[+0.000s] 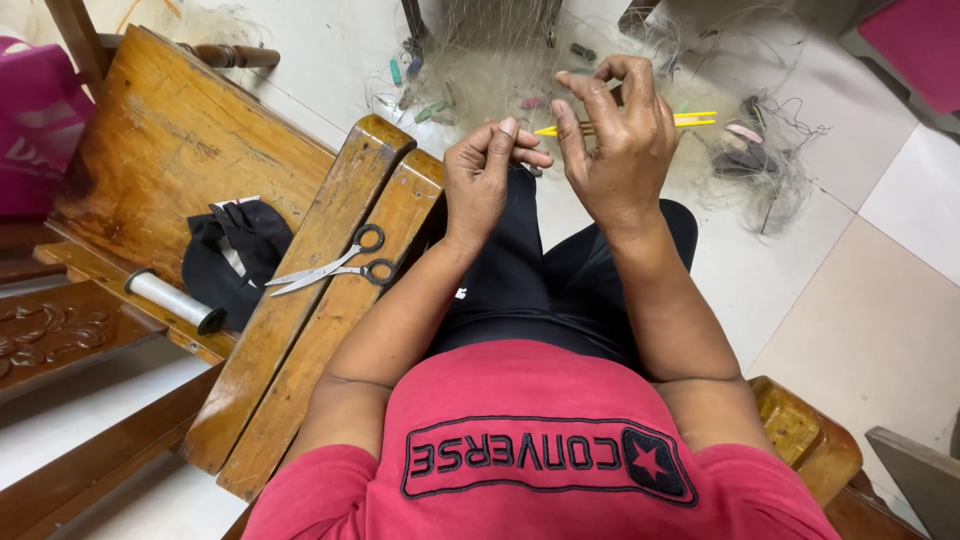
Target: Weaving or repairing a fine-mesh fishing net using a yellow plastic shuttle and scissors.
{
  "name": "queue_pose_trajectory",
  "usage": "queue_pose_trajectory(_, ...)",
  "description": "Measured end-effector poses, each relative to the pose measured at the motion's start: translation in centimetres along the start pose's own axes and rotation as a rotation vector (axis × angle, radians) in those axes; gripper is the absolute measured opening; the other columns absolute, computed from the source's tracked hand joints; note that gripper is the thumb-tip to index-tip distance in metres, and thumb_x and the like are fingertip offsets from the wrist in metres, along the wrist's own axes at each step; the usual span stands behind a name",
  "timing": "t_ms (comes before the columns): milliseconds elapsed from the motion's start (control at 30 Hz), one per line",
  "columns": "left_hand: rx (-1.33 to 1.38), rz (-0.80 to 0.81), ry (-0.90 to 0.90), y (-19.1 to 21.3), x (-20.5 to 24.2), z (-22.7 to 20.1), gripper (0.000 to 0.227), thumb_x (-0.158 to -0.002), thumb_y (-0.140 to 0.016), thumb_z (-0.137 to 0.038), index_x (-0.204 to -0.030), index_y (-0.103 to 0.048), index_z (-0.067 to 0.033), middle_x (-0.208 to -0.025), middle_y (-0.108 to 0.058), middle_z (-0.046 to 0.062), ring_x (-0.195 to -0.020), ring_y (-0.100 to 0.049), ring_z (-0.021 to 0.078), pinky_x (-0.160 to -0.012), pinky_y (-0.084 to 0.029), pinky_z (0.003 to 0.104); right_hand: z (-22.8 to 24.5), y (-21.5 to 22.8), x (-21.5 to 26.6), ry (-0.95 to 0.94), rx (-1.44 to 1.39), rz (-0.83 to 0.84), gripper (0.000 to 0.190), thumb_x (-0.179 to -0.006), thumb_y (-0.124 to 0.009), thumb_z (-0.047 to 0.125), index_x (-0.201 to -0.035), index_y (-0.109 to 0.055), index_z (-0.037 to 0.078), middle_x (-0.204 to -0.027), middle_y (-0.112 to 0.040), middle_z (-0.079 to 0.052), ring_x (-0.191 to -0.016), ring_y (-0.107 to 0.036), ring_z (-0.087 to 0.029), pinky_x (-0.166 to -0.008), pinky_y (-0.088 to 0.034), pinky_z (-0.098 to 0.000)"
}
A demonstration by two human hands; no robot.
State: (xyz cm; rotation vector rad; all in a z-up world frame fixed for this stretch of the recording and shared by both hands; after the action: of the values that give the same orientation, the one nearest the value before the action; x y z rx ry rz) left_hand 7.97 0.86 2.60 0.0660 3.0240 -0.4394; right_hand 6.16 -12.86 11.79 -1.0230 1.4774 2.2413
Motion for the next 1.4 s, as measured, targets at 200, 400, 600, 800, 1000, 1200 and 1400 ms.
queue_pose_trajectory(200, 0.01, 0.01, -0.024, 0.1, 0.0, -0.1, 0.035, -0.105, -0.053, -0.029, -0.086, -0.071, -0.0053, -0.077, -0.074, 0.007, -0.07, -0.079, 0.0191, -0.081, -0.058, 0.024, -0.2, -0.8, -0.6, -0.048, -0.074, -0.008, 0.017, -0.103, -0.076, 0.017, -0.117, -0.075, 0.007, -0.107, -0.055, -0.009, -0.09, -0.064, -0.024, -0.07, -0.055, -0.0395)
queue_pose_trajectory(400, -0.061, -0.002, -0.03, 0.5, 0.1, 0.2, 0.035, -0.105, -0.053, -0.033, -0.089, -0.073, -0.0098, -0.074, -0.078, 0.007, -0.073, -0.077, 0.0121, -0.128, -0.017, 0.046, 0.6, -0.4, -1.8, 0.015, -0.014, 0.064, 0.026, -0.096, -0.082, 0.011, -0.12, -0.073, 0.009, -0.109, -0.054, -0.01, -0.088, -0.063, -0.025, -0.075, -0.052, -0.0408)
queue_pose_trajectory(600, -0.075, -0.019, -0.022, 1.4, -0.3, -0.2, 0.037, -0.104, -0.051, -0.036, -0.089, -0.075, -0.0107, -0.07, -0.077, 0.007, -0.074, -0.077, 0.0119, -0.127, -0.018, 0.049, 0.8, -1.5, -2.1, 0.066, 0.093, 0.139, 0.027, -0.097, -0.085, 0.018, -0.121, -0.073, 0.014, -0.109, -0.054, -0.007, -0.078, -0.062, -0.026, -0.071, -0.05, -0.0417)
queue_pose_trajectory(800, -0.089, -0.042, -0.07, 2.5, -0.7, -1.7, 0.037, -0.105, -0.052, -0.035, -0.089, -0.075, -0.0097, -0.071, -0.076, 0.005, -0.077, -0.071, 0.0104, -0.094, -0.054, 0.033, -0.8, -2.4, -1.4, -0.317, -0.598, 0.386, 0.046, -0.106, -0.055, 0.052, -0.113, -0.076, 0.012, -0.099, -0.055, -0.004, -0.102, -0.055, -0.018, -0.092, -0.043, -0.0343)
queue_pose_trajectory(1000, 0.022, 0.014, -0.086, 2.1, -1.2, 0.8, 0.034, -0.107, -0.052, -0.032, -0.092, -0.072, -0.0094, -0.093, -0.074, 0.002, -0.071, -0.076, 0.0132, -0.085, -0.058, 0.026, -1.7, -6.4, 0.0, -0.573, -0.835, 0.486, 0.013, -0.103, -0.072, 0.019, -0.094, -0.076, 0.01, -0.091, -0.071, 0.0, -0.084, -0.066, -0.005, -0.079, -0.053, -0.0179)
queue_pose_trajectory(1200, 0.104, 0.074, 0.004, 1.7, -1.5, 0.9, 0.041, -0.106, -0.05, -0.037, -0.089, -0.075, -0.009, -0.071, -0.062, 0.0, -0.074, -0.065, 0.0127, -0.083, -0.052, 0.028, -3.2, -7.6, 2.1, -0.679, -1.0, 0.429, 0.016, -0.106, -0.068, 0.019, -0.092, -0.062, 0.017, -0.084, -0.055, 0.01, -0.08, -0.05, -0.002, -0.076, -0.043, -0.0189)
queue_pose_trajectory(1400, 0.222, 0.115, 0.064, 0.6, -1.3, 1.5, 0.039, -0.106, -0.048, -0.038, -0.087, -0.068, -0.0106, -0.071, -0.051, -0.003, -0.075, -0.062, 0.0129, -0.081, -0.049, 0.027, -1.8, -6.5, 2.0, -0.638, -1.148, 0.477, 0.017, -0.108, -0.058, 0.025, -0.095, -0.056, 0.015, -0.088, -0.055, 0.005, -0.08, -0.048, -0.008, -0.08, -0.045, -0.0248)
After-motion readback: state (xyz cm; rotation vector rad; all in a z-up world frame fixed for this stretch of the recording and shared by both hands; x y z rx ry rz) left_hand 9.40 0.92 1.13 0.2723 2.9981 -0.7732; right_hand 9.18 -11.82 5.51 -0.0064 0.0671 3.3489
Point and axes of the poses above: each hand's wrist, its own x-axis away from the middle knuckle, its own y-axis out of the back of the hand, z = x × y, the point moved 5 cm from there along -x, towards the middle knuckle
